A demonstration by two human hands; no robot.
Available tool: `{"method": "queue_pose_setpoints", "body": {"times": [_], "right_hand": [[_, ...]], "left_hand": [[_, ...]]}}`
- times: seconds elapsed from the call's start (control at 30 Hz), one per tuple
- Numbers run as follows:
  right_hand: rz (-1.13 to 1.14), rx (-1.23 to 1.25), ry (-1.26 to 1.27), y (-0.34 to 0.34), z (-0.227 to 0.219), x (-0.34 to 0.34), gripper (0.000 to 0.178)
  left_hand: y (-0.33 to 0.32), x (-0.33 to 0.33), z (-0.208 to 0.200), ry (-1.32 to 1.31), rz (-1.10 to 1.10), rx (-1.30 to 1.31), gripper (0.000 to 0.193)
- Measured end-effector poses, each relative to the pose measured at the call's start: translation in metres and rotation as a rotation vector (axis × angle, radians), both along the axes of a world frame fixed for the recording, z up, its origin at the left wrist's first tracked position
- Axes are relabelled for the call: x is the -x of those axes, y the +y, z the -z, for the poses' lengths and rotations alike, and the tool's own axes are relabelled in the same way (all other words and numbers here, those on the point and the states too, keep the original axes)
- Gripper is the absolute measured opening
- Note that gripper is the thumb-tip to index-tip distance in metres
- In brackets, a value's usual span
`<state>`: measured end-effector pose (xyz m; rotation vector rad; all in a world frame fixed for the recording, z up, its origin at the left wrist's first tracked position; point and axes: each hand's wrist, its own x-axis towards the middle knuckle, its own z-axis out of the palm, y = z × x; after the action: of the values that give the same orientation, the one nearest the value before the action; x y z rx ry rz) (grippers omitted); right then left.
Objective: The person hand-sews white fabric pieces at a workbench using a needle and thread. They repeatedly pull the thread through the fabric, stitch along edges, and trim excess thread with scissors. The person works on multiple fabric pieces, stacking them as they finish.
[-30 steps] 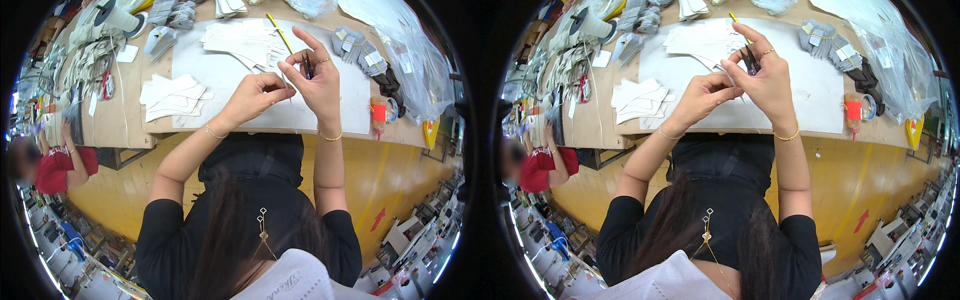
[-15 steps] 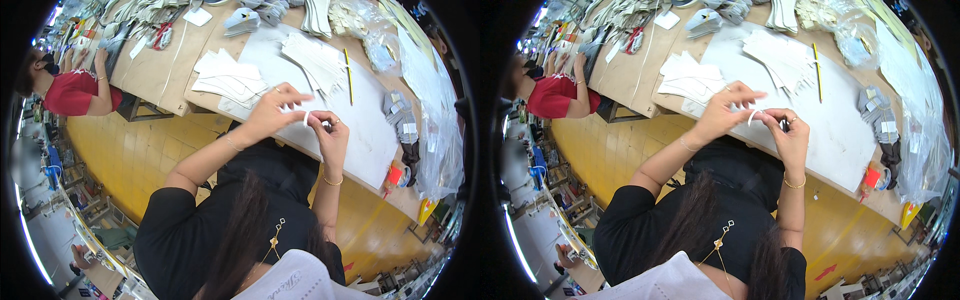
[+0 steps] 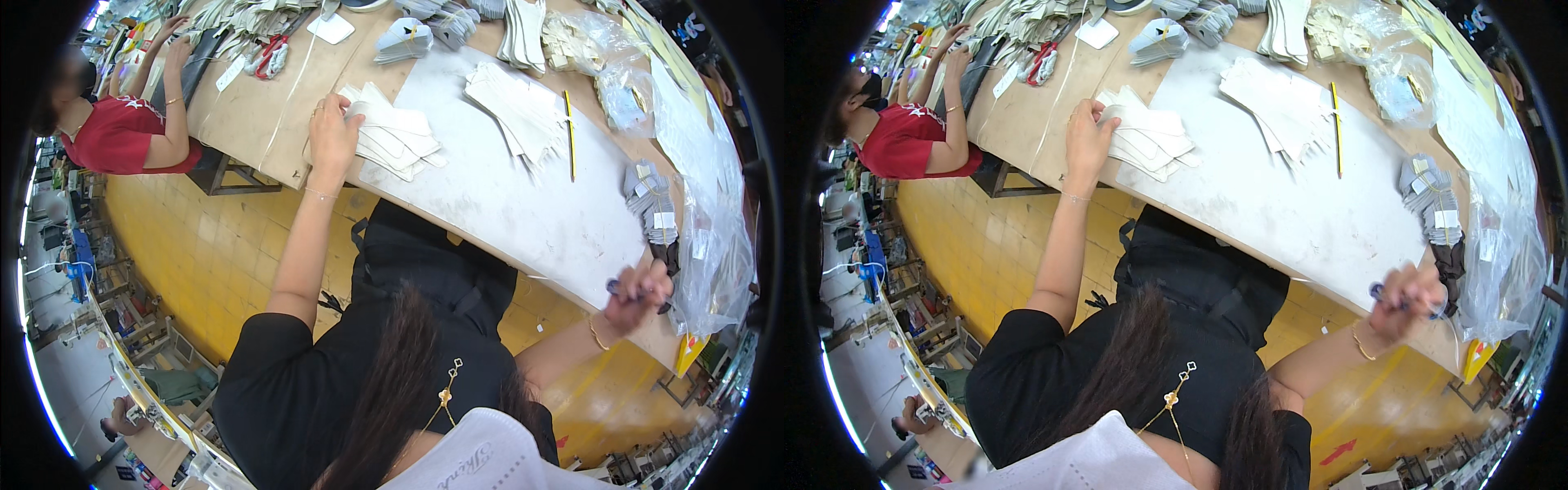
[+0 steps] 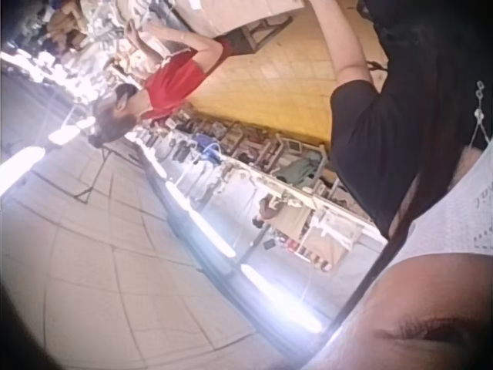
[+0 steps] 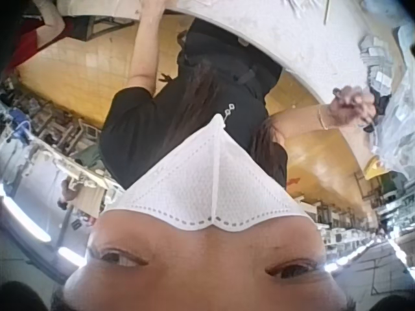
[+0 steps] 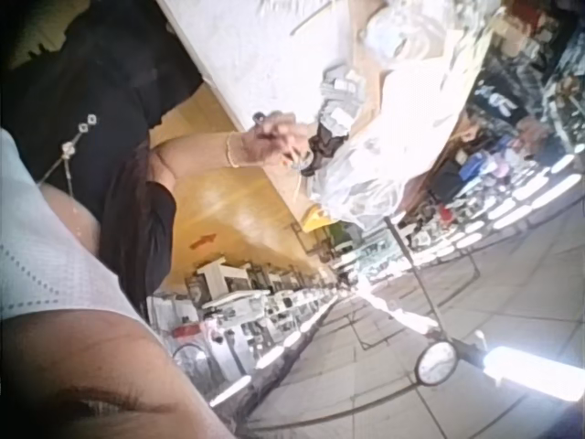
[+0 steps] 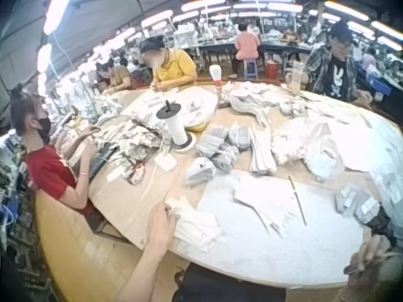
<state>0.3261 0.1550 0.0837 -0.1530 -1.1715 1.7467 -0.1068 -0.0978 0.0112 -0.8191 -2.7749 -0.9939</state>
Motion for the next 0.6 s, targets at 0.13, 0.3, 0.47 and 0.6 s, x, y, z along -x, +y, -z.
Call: {"method": "queue_pose_setpoints", "body": {"times": [0.13, 0.3, 0.47, 0.6], "right_hand": [[-0.046, -0.085, 0.176, 0.006, -0.031, -0.093, 0.011], [0.257, -0.142, 0.307, -0.036, -0.078, -0.176, 0.008], [0.244, -0.096, 0.241, -0.056, -0.104, -0.174, 0.006], [0.265, -0.050, -0.121, -0.045, -0.058, -0.096, 0.010]], "left_hand": [[0.001, -0.001, -0.017, -0.123, 0.054, 0.119, 0.025], [0.002, -0.032, -0.067, -0.607, 0.342, 0.056, 0.025], [0.026, -0.116, -0.091, -1.147, 0.800, -0.286, 0.016], [0.068, -0.158, -0.052, -0.963, 0.683, 0.002, 0.016]]}}
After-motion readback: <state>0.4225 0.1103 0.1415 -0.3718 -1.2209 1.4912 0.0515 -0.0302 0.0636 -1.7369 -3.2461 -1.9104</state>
